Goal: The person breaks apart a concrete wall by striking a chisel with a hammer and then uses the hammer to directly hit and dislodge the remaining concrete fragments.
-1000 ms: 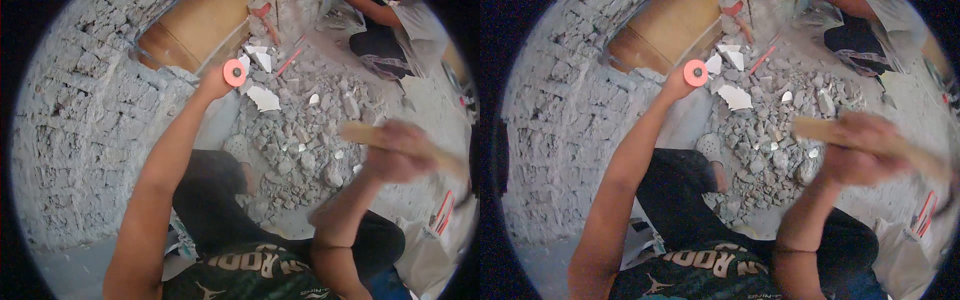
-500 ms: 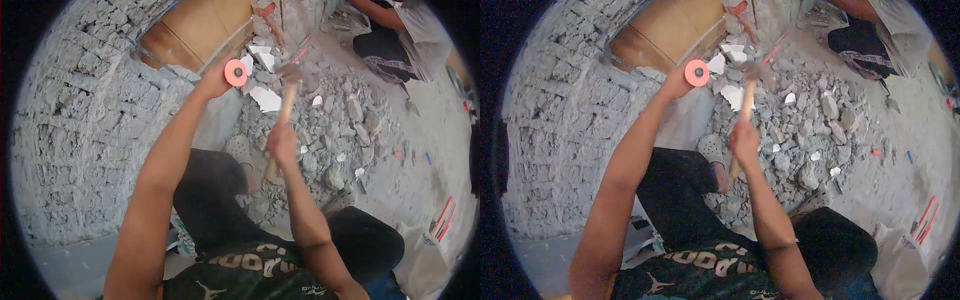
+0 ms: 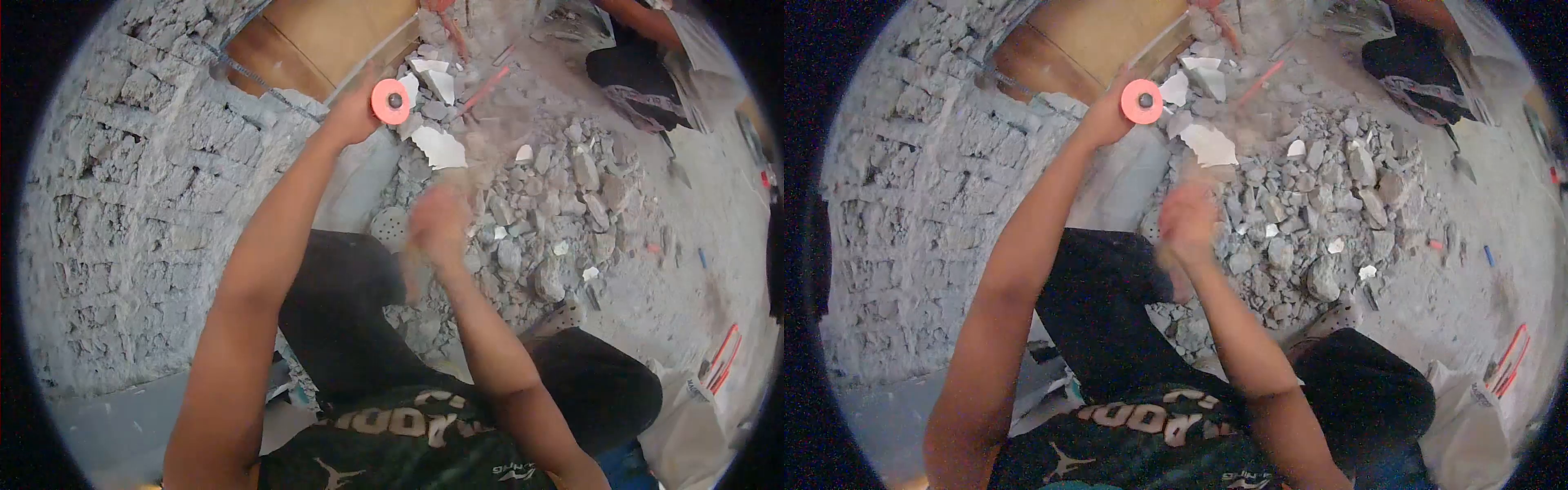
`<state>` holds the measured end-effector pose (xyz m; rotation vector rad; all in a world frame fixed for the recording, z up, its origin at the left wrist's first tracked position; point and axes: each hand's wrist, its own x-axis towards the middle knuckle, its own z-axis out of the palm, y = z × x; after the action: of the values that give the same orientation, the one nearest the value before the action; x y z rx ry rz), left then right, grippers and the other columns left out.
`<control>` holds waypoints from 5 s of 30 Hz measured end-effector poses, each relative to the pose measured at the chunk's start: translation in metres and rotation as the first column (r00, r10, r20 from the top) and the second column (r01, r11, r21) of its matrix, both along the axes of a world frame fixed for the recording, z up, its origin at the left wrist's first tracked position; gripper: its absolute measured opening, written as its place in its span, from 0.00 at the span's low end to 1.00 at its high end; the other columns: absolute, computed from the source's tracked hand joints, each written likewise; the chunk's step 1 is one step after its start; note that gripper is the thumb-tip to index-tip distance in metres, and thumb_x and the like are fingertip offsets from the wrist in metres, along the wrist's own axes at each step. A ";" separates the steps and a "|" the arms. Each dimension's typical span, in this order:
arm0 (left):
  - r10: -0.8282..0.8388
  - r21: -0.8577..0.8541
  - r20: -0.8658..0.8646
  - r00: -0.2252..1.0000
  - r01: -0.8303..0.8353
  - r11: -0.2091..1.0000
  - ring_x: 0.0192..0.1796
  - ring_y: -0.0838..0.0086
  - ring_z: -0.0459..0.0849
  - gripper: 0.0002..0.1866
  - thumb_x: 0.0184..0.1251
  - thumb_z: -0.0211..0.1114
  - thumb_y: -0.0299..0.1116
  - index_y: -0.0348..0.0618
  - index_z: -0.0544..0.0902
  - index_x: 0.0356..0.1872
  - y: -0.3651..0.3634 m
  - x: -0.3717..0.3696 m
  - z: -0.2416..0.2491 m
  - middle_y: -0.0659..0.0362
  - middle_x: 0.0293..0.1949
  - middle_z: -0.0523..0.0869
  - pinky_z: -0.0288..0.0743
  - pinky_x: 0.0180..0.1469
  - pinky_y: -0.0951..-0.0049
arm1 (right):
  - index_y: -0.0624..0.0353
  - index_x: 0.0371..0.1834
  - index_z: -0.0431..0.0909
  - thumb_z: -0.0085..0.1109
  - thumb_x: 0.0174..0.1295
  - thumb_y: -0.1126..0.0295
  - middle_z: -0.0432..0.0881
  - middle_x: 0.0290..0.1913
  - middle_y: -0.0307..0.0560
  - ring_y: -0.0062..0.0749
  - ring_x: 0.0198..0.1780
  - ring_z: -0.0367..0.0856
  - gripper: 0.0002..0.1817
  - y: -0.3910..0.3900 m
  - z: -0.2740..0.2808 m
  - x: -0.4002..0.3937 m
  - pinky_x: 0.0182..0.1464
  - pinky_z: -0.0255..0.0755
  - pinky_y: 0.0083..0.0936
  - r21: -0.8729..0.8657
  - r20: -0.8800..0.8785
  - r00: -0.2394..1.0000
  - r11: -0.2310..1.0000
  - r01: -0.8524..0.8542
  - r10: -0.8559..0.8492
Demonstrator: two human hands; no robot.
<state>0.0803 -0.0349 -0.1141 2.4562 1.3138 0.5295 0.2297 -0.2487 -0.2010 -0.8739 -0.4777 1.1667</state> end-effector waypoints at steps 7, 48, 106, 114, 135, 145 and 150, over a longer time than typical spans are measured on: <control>-0.051 0.024 -0.055 0.997 0.053 0.998 0.68 0.52 0.70 0.49 0.52 0.71 0.26 0.41 0.52 0.75 0.007 -0.004 -0.011 0.44 0.68 0.69 0.68 0.66 0.62 | 0.54 0.32 0.71 0.44 0.73 0.46 0.69 0.20 0.35 0.22 0.16 0.66 0.23 0.010 0.006 0.026 0.16 0.62 0.21 -0.169 -0.045 0.997 0.983 -0.073 0.066; -0.007 0.132 -0.155 0.988 0.027 0.991 0.53 0.45 0.80 0.53 0.47 0.65 0.19 0.38 0.44 0.76 0.021 -0.017 -0.020 0.41 0.51 0.82 0.74 0.56 0.56 | 0.56 0.26 0.69 0.41 0.73 0.43 0.66 0.15 0.35 0.22 0.14 0.65 0.28 0.001 -0.042 -0.018 0.16 0.62 0.24 -0.305 0.065 0.963 0.924 -0.230 0.261; -0.072 0.238 0.909 0.410 -0.371 0.898 0.27 0.70 0.83 0.16 0.68 0.58 0.22 0.32 0.75 0.56 -0.058 -0.126 0.130 0.50 0.37 0.83 0.83 0.33 0.66 | 0.54 0.22 0.72 0.39 0.54 0.41 0.72 0.23 0.46 0.36 0.25 0.70 0.26 -0.112 0.157 0.349 0.30 0.71 0.36 0.731 -0.085 0.791 0.502 0.463 -0.606; -0.161 0.221 0.964 0.210 -0.303 0.927 0.26 0.70 0.83 0.19 0.67 0.58 0.20 0.33 0.72 0.58 -0.073 -0.111 0.152 0.51 0.36 0.83 0.83 0.33 0.65 | 0.58 0.26 0.74 0.40 0.68 0.47 0.74 0.22 0.44 0.30 0.23 0.74 0.26 0.003 0.016 0.014 0.28 0.71 0.29 0.021 0.066 0.994 0.996 0.083 -0.085; -0.031 0.158 0.938 0.344 -0.348 0.924 0.24 0.74 0.80 0.18 0.67 0.60 0.25 0.34 0.74 0.57 -0.065 -0.138 0.130 0.54 0.33 0.83 0.83 0.32 0.66 | 0.49 0.26 0.70 0.33 0.70 0.36 0.68 0.17 0.36 0.27 0.17 0.68 0.31 -0.119 0.203 0.334 0.20 0.68 0.27 0.800 -0.207 0.656 0.260 0.540 -0.726; -0.119 0.238 0.862 0.492 -0.187 0.953 0.22 0.77 0.78 0.17 0.68 0.60 0.24 0.34 0.74 0.57 -0.089 -0.098 0.123 0.56 0.31 0.81 0.84 0.30 0.65 | 0.59 0.22 0.74 0.36 0.72 0.39 0.74 0.16 0.40 0.28 0.19 0.75 0.35 -0.014 -0.014 -0.002 0.21 0.69 0.29 -0.306 0.412 0.882 0.947 -0.102 0.229; -0.058 0.198 0.869 0.492 -0.238 0.951 0.22 0.79 0.78 0.18 0.68 0.61 0.24 0.34 0.74 0.58 -0.065 -0.105 0.109 0.58 0.30 0.80 0.84 0.30 0.68 | 0.51 0.37 0.75 0.45 0.71 0.45 0.75 0.25 0.35 0.26 0.23 0.75 0.21 -0.003 -0.033 0.166 0.26 0.72 0.27 -0.107 0.030 0.991 0.986 0.131 -0.128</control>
<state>-0.0251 -0.1002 -0.0048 1.7519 0.9145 1.8274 0.3960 -0.2522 -0.2336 -0.9987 -0.3725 1.0722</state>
